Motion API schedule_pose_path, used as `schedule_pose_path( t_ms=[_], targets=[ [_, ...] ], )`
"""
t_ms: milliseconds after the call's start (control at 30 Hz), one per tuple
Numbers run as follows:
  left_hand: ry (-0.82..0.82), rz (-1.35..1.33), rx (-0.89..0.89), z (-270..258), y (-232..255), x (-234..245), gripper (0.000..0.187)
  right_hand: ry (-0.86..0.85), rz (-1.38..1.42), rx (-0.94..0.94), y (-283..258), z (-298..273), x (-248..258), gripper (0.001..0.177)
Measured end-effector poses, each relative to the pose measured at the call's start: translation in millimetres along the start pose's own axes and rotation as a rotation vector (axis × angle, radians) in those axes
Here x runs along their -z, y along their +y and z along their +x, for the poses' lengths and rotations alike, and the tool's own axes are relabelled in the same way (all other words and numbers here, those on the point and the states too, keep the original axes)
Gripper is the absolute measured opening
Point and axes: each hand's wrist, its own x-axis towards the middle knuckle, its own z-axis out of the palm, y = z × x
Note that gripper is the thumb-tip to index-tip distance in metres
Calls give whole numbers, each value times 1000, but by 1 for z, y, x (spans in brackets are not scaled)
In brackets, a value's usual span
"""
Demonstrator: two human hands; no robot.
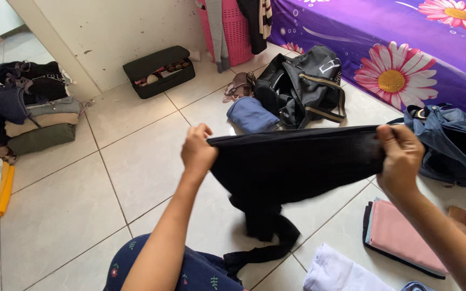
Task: The person folds several items of clothing including a black cloth, a brown cloth, and a pink cloth by hand, then places them into a storage cabinet before handling a blue cloth and a white cloth on the floor.
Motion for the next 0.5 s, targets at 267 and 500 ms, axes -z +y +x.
schedule_pose_path(
  t_ms=[267,500],
  targets=[
    [-145,-211,-72,9,-57,-10,30,-267,-235,-386,33,-25,11,15],
    [-469,-1136,599,-30,-17,-41,23,-512,-798,-574,31,-72,-47,35]
  ],
)
